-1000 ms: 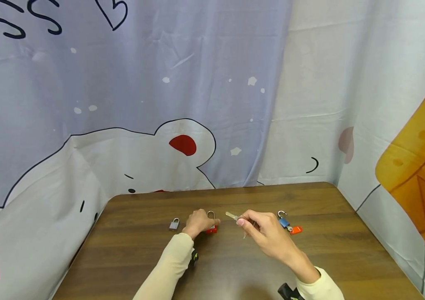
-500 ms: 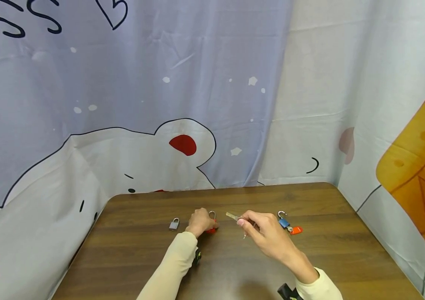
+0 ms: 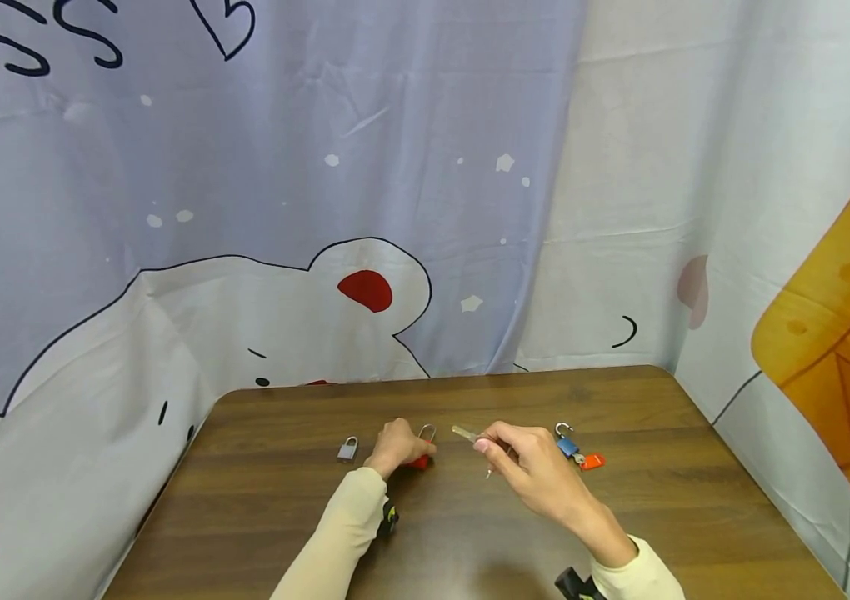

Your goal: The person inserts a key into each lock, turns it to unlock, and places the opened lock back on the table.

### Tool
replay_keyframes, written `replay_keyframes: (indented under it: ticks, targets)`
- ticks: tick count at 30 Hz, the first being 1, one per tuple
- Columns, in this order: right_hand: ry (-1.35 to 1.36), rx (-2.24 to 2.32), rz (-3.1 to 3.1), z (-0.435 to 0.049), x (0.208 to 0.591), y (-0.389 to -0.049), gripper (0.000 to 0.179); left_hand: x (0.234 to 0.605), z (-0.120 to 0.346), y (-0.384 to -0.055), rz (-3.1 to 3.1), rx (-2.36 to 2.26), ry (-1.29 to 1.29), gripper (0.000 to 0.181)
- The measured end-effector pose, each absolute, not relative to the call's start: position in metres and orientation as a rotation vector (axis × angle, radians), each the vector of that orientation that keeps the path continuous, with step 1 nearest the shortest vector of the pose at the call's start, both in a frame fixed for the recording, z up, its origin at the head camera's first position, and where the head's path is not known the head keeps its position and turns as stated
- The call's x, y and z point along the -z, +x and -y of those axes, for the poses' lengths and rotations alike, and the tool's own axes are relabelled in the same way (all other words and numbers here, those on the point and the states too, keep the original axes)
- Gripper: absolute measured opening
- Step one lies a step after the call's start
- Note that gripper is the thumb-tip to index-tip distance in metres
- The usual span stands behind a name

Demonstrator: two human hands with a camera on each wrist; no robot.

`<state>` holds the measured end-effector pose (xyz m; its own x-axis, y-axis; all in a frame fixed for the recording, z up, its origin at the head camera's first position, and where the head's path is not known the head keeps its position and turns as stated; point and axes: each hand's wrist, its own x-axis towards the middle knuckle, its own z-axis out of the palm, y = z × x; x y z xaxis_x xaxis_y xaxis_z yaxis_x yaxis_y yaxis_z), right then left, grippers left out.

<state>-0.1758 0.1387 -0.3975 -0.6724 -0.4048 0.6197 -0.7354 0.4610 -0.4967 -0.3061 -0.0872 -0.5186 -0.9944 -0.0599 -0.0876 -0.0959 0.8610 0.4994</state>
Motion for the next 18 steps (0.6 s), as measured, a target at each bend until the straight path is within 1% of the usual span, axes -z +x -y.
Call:
replay_keyframes:
  ticks: [9,18]
  targets:
    - [0.964,-1.087,2.281,-0.1387,0.3977,-0.1747,0.012,0.5183,0.0889,-0.3037,-2.897,-0.969,-0.103,0.032]
    - [0.961,-1.109,2.288,-0.1392,0.3989,-0.1737,0.012,0.5205,0.0904,-0.3013,-2.741,-1.193,-0.052,0.030]
